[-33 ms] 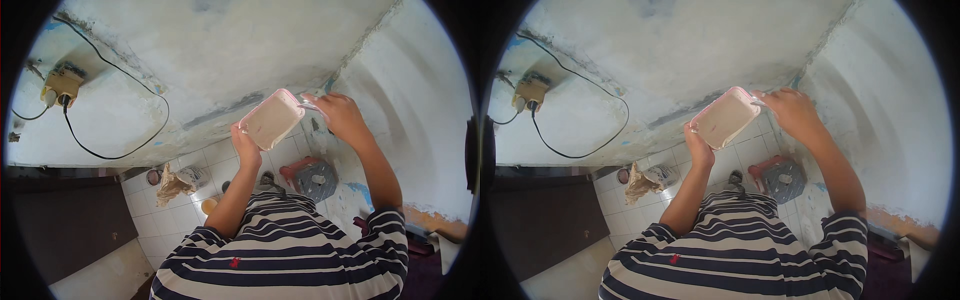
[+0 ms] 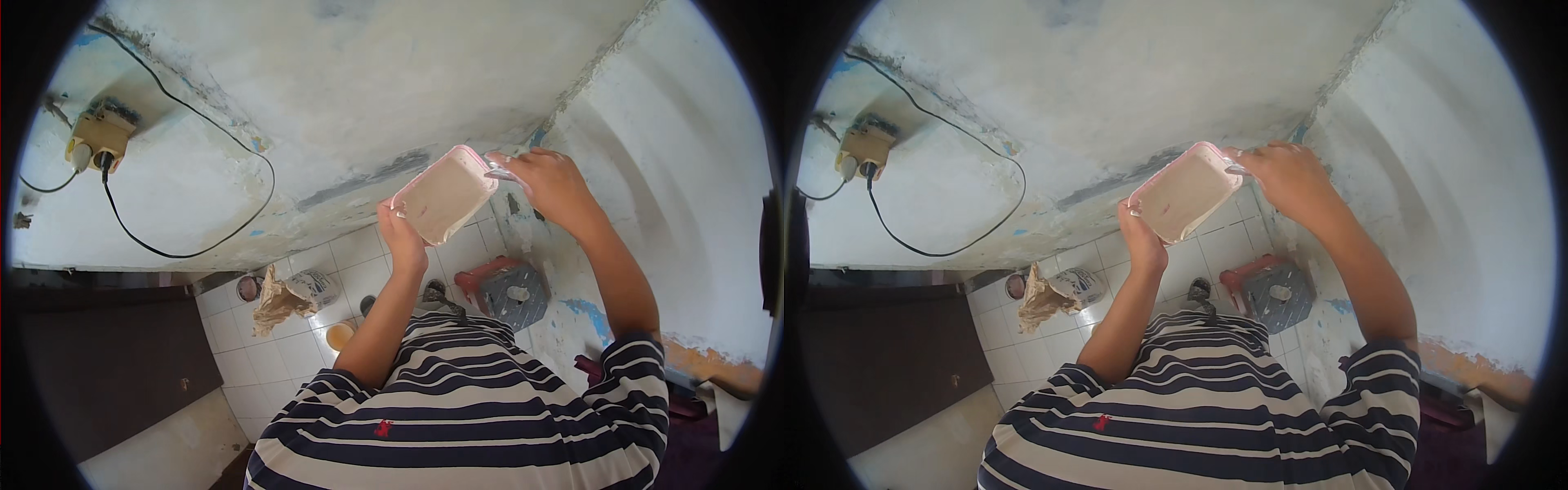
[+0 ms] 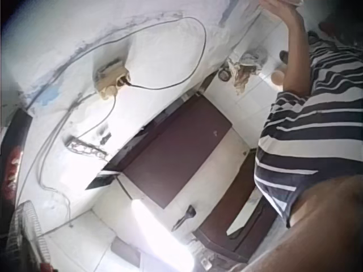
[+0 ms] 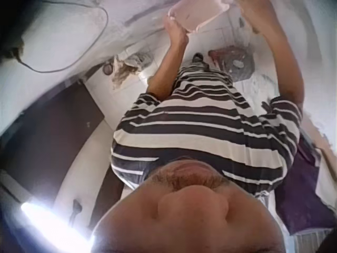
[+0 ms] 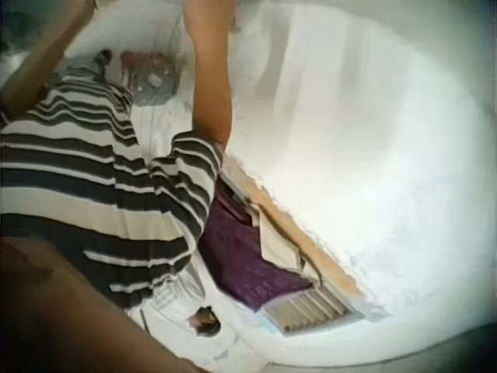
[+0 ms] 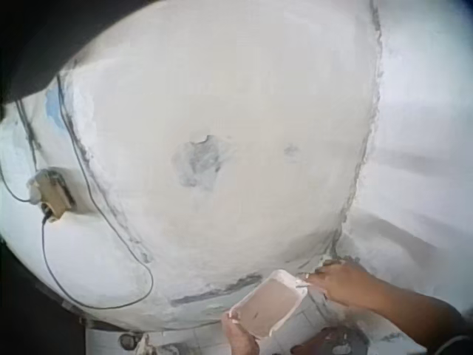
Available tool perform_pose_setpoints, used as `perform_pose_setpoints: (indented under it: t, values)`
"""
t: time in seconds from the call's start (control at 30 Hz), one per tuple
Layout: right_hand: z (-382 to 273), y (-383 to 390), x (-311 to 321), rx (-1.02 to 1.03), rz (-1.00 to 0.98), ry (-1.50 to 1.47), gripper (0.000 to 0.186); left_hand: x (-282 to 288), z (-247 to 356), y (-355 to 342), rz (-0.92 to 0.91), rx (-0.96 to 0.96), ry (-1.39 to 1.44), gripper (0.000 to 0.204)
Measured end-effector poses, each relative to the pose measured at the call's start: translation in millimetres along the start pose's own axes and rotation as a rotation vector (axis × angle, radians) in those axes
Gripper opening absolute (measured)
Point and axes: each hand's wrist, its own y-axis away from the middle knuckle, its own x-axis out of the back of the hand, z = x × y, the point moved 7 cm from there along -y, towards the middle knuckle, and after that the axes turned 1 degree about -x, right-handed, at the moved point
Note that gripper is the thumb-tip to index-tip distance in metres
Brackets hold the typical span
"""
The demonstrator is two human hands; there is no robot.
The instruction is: The person applies putty filler from a plastic container to a peeling wall section with a putty knife, smoothing the filler over the damaged area.
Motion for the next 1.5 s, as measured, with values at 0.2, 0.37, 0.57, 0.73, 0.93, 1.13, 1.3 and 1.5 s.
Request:
perform_pose_setpoints:
  t: [0.2, 0.37, 0.57, 0.73, 0.93, 1.13, 1.3, 1.5]
  values:
    - [-9, -22, -39, 0.097, -0.314, 0.170, 0.044, -14, -4, 14, 0.013, 0.012, -0.045, 0.018]
    - [-34, -25, -58, 0.276, -0.355, 0.062, 0.025, -15, -14, 22, 0.027, 0.068, -0.077, 0.018]
    - [-50, -30, -73, 0.160, -0.741, 0.001, 0.021, -7, -52, 27, 0.043, 0.085, -0.108, 0.017]
    - [-58, -32, -87, 0.166, -0.775, -0.202, 0.024, -4, -62, 37, 0.063, 0.127, -0.173, 0.020]
    - [-44, -35, -116, 0.172, -0.777, -0.567, 0.027, 4, -69, 39, 0.042, 0.201, -0.190, 0.025]
    - [-34, -32, -128, 0.041, -0.894, -0.738, 0.020, 11, -62, 36, 0.046, 0.219, -0.273, 0.027]
    - [-34, -30, -136, 0.023, -0.871, -0.742, 0.022, 7, -55, 34, -0.004, 0.216, -0.379, 0.029]
    - [-31, -35, -136, -0.006, -0.853, -0.817, 0.030, 11, -50, 23, -0.029, 0.192, -0.385, 0.030]
